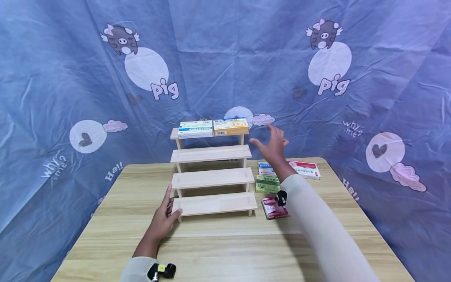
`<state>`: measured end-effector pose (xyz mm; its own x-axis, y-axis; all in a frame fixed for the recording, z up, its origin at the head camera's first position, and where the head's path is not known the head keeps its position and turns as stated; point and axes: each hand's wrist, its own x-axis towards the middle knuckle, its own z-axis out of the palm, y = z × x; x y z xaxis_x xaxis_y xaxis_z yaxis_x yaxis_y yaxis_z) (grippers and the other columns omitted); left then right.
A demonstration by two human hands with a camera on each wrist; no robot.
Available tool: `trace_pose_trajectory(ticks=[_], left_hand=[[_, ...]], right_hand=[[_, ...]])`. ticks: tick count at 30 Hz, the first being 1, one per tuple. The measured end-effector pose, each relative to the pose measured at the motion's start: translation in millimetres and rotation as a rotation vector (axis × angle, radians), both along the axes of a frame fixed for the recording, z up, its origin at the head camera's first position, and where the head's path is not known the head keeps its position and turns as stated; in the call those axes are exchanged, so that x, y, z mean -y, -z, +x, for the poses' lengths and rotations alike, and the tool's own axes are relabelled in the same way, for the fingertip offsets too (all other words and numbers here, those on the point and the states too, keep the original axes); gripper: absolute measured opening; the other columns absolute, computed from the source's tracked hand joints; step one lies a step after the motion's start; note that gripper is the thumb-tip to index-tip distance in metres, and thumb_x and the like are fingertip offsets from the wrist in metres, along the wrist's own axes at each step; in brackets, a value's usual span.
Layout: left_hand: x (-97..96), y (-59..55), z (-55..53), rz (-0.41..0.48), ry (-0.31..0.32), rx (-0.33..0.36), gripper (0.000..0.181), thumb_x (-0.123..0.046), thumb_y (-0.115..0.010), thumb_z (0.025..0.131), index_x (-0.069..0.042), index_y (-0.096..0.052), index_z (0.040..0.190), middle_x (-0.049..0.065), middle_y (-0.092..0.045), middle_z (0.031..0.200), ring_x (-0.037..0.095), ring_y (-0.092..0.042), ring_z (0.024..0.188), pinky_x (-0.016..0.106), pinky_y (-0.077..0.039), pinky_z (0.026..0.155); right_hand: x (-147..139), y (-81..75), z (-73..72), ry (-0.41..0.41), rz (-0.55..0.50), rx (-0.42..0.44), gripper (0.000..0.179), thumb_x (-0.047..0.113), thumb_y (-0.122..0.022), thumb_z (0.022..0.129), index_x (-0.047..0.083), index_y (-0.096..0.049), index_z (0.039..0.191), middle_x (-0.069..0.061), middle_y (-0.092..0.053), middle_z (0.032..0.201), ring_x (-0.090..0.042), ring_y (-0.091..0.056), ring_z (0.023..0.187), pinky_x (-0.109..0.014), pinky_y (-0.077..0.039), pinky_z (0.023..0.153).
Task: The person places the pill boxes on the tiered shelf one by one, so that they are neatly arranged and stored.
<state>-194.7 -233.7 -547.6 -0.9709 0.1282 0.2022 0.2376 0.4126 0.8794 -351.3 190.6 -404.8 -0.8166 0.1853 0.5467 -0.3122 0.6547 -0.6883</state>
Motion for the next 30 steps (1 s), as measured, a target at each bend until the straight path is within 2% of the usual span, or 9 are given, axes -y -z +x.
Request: trace_pose_trajectory(ticks=[4,11,19,23,26,30], left_hand=[[0.3,-0.2,-0.2,-0.004,0.0,0.004,0.095,-0.019,-0.07,0.108,-0.024,-0.006,0.179,0.031,-0.055,0.16,0.045,-0.06,0.144,0.021,-0.053,0.099],[1.0,-0.4,-0.2,-0.013,-0.003,0.007,0.095,-0.02,-0.07,0.108,-0.027,-0.005,0.179,0.03,-0.054,0.161,0.044,-0.059,0.145,0.022,-0.052,0.1],[0.8,-1.4,0.3,-0.024,-0.007,0.019,0.095,-0.022,-0.07,0.109,-0.027,-0.006,0.179,0.031,-0.051,0.164,0.045,-0.055,0.149,0.024,-0.051,0.1],[0.7,-3.2,0.5,-0.029,-0.017,0.024,0.096,-0.022,-0.07,0.108,-0.028,-0.006,0.178,0.028,-0.054,0.161,0.029,-0.061,0.129,0.023,-0.048,0.091],[0.6,-3.9,0.4,-0.024,-0.017,0.027,0.096,-0.022,-0.071,0.108,-0.028,-0.006,0.178,0.024,-0.057,0.156,0.019,-0.054,0.108,0.024,-0.045,0.084],[0.6,-3.2,0.4,-0.027,-0.019,0.022,0.096,-0.023,-0.071,0.108,-0.028,-0.007,0.178,0.022,-0.059,0.153,0.014,-0.05,0.101,0.024,-0.042,0.081]], right_hand=[[-12.5,8.8,1.3,0.006,-0.005,0.029,0.09,0.039,-0.09,0.092,0.004,-0.045,0.162,-0.023,-0.045,0.165,-0.045,-0.034,0.154,-0.074,-0.015,0.118],[-35.7,21.8,4.5,0.047,-0.024,0.161,0.091,0.044,-0.084,0.097,0.008,-0.038,0.167,-0.024,-0.034,0.172,-0.048,-0.025,0.161,-0.083,-0.003,0.124],[-67.4,36.7,11.3,0.098,-0.063,0.29,0.089,0.045,-0.081,0.099,0.007,-0.038,0.168,-0.028,-0.029,0.174,-0.051,-0.02,0.163,-0.084,-0.003,0.124],[-82.0,40.7,15.5,0.123,-0.093,0.352,0.092,0.048,-0.08,0.099,0.008,-0.036,0.17,-0.027,-0.028,0.176,-0.05,-0.02,0.164,-0.081,-0.006,0.126],[-91.9,43.9,18.5,0.13,-0.123,0.384,0.093,0.049,-0.08,0.099,0.009,-0.035,0.171,-0.027,-0.027,0.176,-0.05,-0.02,0.163,-0.078,-0.012,0.128],[-103.7,50.4,22.5,0.139,-0.137,0.418,0.095,0.051,-0.079,0.099,0.009,-0.034,0.171,-0.028,-0.025,0.177,-0.051,-0.017,0.164,-0.08,-0.01,0.128]])
